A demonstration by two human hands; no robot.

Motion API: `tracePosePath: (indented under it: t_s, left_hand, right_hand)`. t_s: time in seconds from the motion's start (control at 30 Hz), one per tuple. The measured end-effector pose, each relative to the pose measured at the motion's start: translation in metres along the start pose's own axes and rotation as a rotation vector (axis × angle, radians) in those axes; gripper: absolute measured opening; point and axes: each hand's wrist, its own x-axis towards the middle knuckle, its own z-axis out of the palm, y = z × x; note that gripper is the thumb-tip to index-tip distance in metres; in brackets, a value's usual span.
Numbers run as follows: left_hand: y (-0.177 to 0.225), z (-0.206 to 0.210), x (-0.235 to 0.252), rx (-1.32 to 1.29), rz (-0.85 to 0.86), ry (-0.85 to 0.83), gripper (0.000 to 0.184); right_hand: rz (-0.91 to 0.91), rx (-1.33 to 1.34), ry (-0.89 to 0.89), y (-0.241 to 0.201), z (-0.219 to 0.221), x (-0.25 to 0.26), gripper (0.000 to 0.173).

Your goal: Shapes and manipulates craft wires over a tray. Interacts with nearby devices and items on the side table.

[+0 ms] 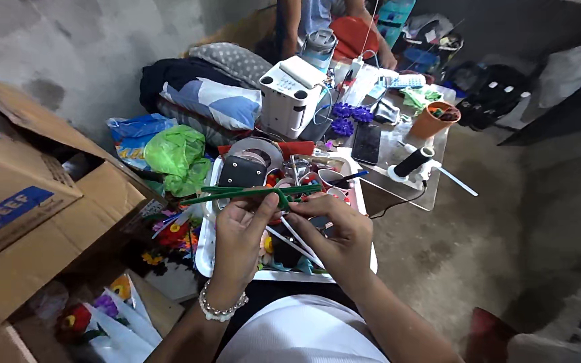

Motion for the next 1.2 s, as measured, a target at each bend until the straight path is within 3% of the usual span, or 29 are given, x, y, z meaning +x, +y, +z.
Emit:
tracePosePath:
  t_s: [0.27, 0.5, 0.87, 1.0, 1.1, 1.2]
  left_hand:
    - [-0.002, -0.008, 0.003, 0.093, 0.076, -0.056, 0.014]
    - [-0.001, -0.010, 0.005, 0.083, 0.007, -0.070, 0.013]
    - [0.007, -0.016, 0.006, 0.172, -0.110, -0.205, 0.009]
    - [0.010, -0.014, 0.005, 0.201, -0.146, -0.230, 0.007]
    - [0.010, -0.012, 0.003, 0.205, -0.125, -0.215, 0.008]
    - [0.007, -0.011, 0.001, 0.206, -0.038, -0.190, 0.009]
  right_hand:
    - [-0.011, -0.055, -0.039, 0.000, -0.002, 0.002, 0.010]
    - [-0.062, -0.161, -0.149, 0.000, -0.012, 0.007, 0.010]
    - [-0.327, -0.460, -0.366, 0.000, -0.032, 0.026, 0.018]
    - [-0.376, -0.471, -0.253, 0.004, -0.036, 0.031, 0.005]
    - [-0.335, -0.431, -0.125, 0.008, -0.034, 0.031, 0.009]
    - [-0.281, -0.338, -0.107, 0.009, -0.032, 0.027, 0.004]
